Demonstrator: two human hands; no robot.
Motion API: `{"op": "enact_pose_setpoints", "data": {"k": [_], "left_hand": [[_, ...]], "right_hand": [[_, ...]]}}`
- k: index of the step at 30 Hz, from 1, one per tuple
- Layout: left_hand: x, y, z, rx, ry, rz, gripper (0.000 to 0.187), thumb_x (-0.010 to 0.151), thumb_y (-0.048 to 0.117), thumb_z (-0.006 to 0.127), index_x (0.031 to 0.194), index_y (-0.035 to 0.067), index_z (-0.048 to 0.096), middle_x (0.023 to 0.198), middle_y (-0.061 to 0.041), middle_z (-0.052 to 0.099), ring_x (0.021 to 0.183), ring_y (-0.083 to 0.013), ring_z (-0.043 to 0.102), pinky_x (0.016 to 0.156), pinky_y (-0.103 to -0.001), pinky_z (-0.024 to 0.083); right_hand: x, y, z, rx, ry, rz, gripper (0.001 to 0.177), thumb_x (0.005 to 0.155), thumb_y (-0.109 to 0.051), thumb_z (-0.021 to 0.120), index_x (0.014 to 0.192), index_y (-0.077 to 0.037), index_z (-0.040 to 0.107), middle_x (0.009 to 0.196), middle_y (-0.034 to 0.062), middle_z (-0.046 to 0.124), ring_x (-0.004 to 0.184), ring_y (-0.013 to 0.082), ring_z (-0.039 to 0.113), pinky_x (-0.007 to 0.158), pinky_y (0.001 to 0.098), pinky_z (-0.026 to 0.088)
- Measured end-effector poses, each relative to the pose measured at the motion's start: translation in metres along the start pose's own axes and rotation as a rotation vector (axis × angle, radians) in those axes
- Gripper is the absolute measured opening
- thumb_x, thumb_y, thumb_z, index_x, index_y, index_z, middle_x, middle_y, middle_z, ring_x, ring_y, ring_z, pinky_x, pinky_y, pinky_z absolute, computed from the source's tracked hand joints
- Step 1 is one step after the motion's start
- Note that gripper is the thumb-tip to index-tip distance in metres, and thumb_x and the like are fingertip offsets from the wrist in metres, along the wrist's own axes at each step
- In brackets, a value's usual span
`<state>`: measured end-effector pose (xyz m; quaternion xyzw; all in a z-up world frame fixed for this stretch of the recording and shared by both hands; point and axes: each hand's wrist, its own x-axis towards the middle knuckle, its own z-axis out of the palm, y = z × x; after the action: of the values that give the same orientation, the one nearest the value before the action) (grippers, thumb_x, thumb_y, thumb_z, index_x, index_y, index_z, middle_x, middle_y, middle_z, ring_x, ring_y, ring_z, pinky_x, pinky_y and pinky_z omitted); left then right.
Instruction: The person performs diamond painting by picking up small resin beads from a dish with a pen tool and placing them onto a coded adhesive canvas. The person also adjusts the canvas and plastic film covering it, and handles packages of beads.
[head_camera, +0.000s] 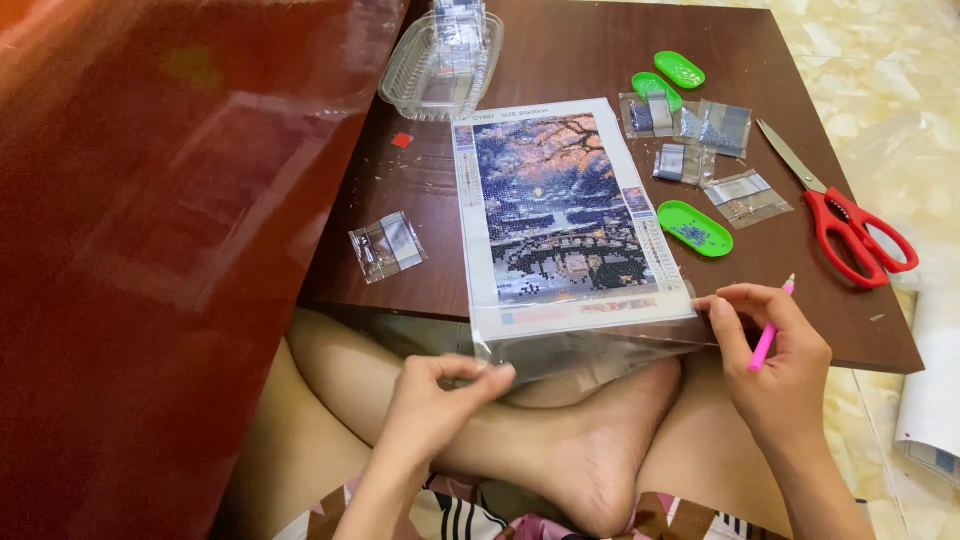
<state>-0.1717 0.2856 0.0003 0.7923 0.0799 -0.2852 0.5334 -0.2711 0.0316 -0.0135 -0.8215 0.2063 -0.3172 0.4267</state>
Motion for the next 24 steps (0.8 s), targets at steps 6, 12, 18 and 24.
{"op": "enact_pose_setpoints", "data": {"k": [6, 12, 18, 24], "left_hand": [[-0.005, 0.001, 0.001, 0.078, -0.096, 0.016, 0.009, 0.07, 0.004, 0.083, 0.078, 0.001, 0.082, 0.077, -0.007, 0.072, 0.072, -0.0141, 0.063, 0.073, -0.023, 0.053], [0.019, 0.022, 0.009, -0.277, -0.034, 0.258, 0.019, 0.078, 0.001, 0.076, 0.096, -0.004, 0.079, 0.084, -0.014, 0.081, 0.075, -0.0166, 0.074, 0.074, -0.025, 0.059], [0.052, 0.046, 0.026, -0.539, 0.137, 0.199, 0.011, 0.084, 0.0, 0.071, 0.093, -0.006, 0.074, 0.085, -0.012, 0.078, 0.061, -0.0088, 0.054, 0.053, -0.02, 0.042], [0.11, 0.046, 0.032, -0.374, 0.294, 0.178, 0.023, 0.08, 0.007, 0.074, 0.099, -0.004, 0.07, 0.082, -0.012, 0.077, 0.058, -0.0114, 0.068, 0.045, -0.017, 0.05]], "right_hand": [[-0.002, 0.006, 0.0, -0.035, 0.016, 0.001, 0.017, 0.094, 0.002, 0.064, 0.111, 0.004, 0.062, 0.097, 0.012, 0.071, 0.083, 0.0158, 0.063, 0.076, 0.0251, 0.048], [0.008, -0.01, -0.009, 0.009, 0.047, -0.023, 0.017, 0.098, 0.004, 0.058, 0.115, 0.004, 0.06, 0.114, 0.0114, 0.068, 0.094, 0.0152, 0.06, 0.085, 0.0259, 0.047], [0.021, -0.026, -0.003, -0.088, -0.013, -0.229, 0.021, 0.089, 0.002, 0.064, 0.11, 0.001, 0.065, 0.119, 0.0156, 0.071, 0.107, 0.0222, 0.07, 0.089, 0.0314, 0.053], [0.037, 0.008, 0.028, -0.408, 0.068, -0.596, 0.029, 0.086, -0.014, 0.072, 0.113, -0.006, 0.066, 0.13, 0.0258, 0.065, 0.107, 0.0402, 0.066, 0.096, 0.0468, 0.048]]}}
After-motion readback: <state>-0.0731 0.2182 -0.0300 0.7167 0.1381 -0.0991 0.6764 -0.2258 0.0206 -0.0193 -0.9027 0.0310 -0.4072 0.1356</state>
